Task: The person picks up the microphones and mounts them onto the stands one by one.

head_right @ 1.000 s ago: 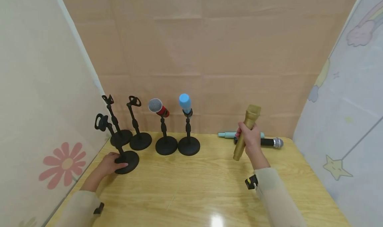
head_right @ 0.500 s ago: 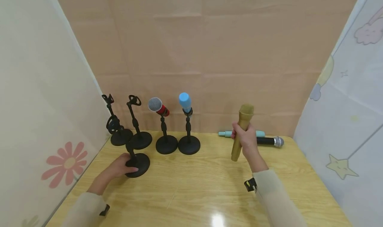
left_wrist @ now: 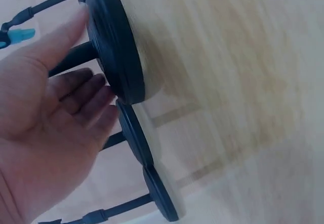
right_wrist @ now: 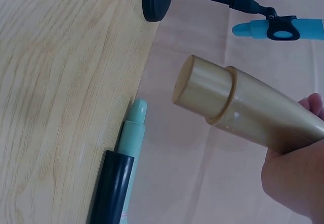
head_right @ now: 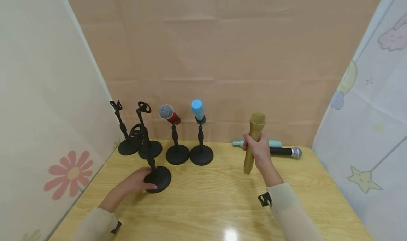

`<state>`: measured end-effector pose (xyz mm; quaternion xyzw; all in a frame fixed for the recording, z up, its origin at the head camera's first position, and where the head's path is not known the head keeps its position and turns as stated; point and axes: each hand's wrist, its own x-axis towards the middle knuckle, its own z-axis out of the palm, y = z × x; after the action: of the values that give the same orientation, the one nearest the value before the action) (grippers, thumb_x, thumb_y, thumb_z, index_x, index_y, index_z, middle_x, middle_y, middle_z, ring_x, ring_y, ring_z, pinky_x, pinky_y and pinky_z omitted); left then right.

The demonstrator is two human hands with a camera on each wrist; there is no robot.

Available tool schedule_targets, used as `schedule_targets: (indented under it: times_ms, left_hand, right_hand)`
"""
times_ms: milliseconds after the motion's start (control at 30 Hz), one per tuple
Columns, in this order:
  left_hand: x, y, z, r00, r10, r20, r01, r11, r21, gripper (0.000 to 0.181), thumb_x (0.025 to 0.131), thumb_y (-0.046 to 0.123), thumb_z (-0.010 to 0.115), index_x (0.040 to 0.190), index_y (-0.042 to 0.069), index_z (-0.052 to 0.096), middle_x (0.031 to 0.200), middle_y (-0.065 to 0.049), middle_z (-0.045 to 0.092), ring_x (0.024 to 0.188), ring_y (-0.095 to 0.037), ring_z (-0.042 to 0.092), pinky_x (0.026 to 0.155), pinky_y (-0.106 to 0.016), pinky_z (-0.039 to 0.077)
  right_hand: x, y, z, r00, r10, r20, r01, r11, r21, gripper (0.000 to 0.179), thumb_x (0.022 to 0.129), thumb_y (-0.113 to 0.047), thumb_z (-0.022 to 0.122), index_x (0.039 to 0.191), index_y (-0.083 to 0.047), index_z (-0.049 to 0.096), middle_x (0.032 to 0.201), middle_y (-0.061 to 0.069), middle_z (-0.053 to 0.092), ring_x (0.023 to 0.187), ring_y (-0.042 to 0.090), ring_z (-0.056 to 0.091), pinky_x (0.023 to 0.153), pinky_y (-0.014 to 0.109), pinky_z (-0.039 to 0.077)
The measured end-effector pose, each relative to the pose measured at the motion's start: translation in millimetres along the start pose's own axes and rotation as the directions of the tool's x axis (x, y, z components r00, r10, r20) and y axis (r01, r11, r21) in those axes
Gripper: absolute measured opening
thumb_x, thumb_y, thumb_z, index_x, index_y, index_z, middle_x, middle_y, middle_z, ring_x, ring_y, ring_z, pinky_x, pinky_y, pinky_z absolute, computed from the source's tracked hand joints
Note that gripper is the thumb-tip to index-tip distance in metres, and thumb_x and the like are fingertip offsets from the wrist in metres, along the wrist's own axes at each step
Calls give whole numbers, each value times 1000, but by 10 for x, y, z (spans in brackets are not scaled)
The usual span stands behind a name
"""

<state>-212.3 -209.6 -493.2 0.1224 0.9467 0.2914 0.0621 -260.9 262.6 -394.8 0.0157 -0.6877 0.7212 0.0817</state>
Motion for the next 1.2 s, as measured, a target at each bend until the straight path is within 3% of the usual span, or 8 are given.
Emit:
schedule_targets:
  times_ms: [133,267,400,533,667,767,967,1200]
  left_hand:
    - [3,59,66,999,-12,-53,12,1000,8,70,86,34,83,136,-6,57,139,-23,54,130,-42,51,106,-56,45]
    - [-25,130,128,992,-24,-124,38,994,105,66,85,36,83,127,-10,62,123,-21,58,118,-38,54,100,-52,50]
    - [-39,185,149,991,-8,-133,28,988,151,66,84,34,84,125,-12,62,125,-23,59,118,-40,56,100,-52,50]
    - [-39,210,151,997,-9,-77,16,996,90,63,82,28,86,129,-8,63,136,-22,58,127,-41,54,105,-53,46]
    - [-59,214,189,999,38,4,-38,999,14,62,84,22,84,134,-7,60,144,-21,54,132,-41,51,108,-53,44]
    - [-81,227,250,999,33,5,-33,999,16,65,88,29,81,137,-7,57,146,-21,50,134,-41,49,108,-54,44]
    - [-98,318,314,999,8,-49,-5,998,60,69,87,34,81,136,-8,58,140,-22,52,131,-41,50,106,-55,46]
    - [-67,494,356,995,89,47,-91,995,41,65,90,34,78,136,-6,59,144,-21,54,134,-39,51,108,-53,44]
  right_hand:
    - [-10,5,29,999,-17,32,17,1000,-5,22,99,-23,67,104,-9,51,69,-3,63,58,10,63,63,27,58]
    - [-18,14,52,998,-27,58,29,999,-29,20,100,-23,66,104,-9,52,69,-3,63,60,11,63,65,28,58]
    - [-35,10,67,999,-23,47,25,999,-31,20,100,-23,66,104,-9,52,70,-4,62,60,11,63,65,29,59]
    - [-46,8,95,998,-22,55,22,1000,2,20,100,-21,67,103,-9,51,70,-3,62,60,11,63,65,29,59]
    - [-67,4,142,997,-27,68,25,999,32,21,99,-21,68,102,-9,52,70,-2,63,60,11,64,65,28,59]
    - [-99,-13,167,997,-31,66,29,999,29,22,98,-23,69,101,-10,52,71,-2,62,61,11,64,65,28,59]
    - [-158,-85,215,995,-67,74,64,997,42,16,99,-18,68,99,-11,53,70,-3,62,62,10,64,65,29,59]
    - [-223,-144,301,987,-139,81,131,987,90,17,97,-16,70,97,-11,54,73,-2,62,63,11,64,65,28,59]
